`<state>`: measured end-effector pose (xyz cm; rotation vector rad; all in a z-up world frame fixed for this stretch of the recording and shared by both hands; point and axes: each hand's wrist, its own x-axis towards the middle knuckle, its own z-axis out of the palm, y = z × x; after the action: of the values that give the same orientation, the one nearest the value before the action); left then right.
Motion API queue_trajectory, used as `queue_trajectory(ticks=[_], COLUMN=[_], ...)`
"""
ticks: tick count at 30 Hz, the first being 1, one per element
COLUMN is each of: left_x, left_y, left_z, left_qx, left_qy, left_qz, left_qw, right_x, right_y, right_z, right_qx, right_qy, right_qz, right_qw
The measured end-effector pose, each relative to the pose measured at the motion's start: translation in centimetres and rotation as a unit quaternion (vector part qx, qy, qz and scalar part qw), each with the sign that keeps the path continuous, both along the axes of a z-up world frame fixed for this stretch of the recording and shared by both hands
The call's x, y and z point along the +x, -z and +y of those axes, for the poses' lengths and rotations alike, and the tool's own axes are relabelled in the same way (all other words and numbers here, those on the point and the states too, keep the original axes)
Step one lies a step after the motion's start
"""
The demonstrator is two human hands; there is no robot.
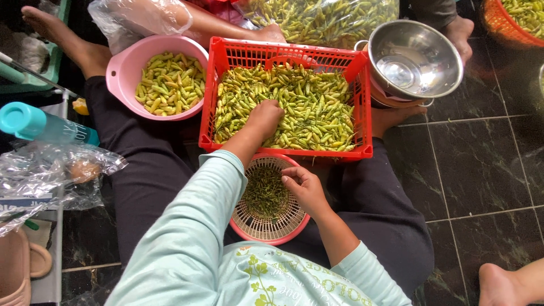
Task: Removing stems from green chilies by hand and sorting them into a basket while sitting on the floor.
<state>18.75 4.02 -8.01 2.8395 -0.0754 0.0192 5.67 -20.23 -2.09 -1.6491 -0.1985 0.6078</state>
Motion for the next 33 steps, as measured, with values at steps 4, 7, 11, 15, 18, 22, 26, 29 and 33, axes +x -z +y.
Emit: queue_trajectory(ticks=[4, 7, 11, 15, 18, 22, 26, 29, 33], left_x=[-0.9, -2.4, -5.7, -9.2, -11.5, -14.7, -16.2, -17.2, -18.5], left_y=[-1.0, -3.7, -9.0, -13.5, -13.1, -10.9, -8.0, -8.0, -9.5], left_z=[0.9, 2.1, 2.0, 0.2, -1.5, -3.7, -4.0, -3.5, -2.3], left_qx=[-0.11, -0.06, -0.417, -0.582, -0.621, -0.618, -0.678, -0.737, -0.821], left_qy=[-0.11, -0.066, -0.152, -0.128, -0.106, -0.081, -0.131, -0.16, -0.191], left_qz=[0.062, 0.032, 0.045, 0.135, 0.22, 0.248, 0.242, 0.235, 0.225], left_qw=[0.986, 0.996, 0.895, 0.791, 0.745, 0.742, 0.681, 0.613, 0.489], right_x=[0.3, 0.6, 0.8, 1.2, 0.9, 0.5, 0.2, 0.5, 0.5], right_y=[-0.5, -0.6, -0.8, -2.7, -4.6, -2.0, -1.8, -3.2, -2.4], right_z=[-0.2, -0.1, 0.1, 0.6, 0.9, 0.4, 0.4, 0.3, 0.3], right_qx=[0.007, 0.01, 0.039, 0.098, 0.121, 0.13, 0.171, 0.214, 0.188], right_qy=[0.007, 0.009, 0.037, 0.101, 0.11, 0.098, 0.09, 0.104, 0.09], right_qz=[0.003, -0.008, -0.01, -0.011, -0.027, 0.0, 0.102, 0.169, 0.175], right_qw=[1.0, 1.0, 0.999, 0.99, 0.986, 0.987, 0.976, 0.956, 0.962])
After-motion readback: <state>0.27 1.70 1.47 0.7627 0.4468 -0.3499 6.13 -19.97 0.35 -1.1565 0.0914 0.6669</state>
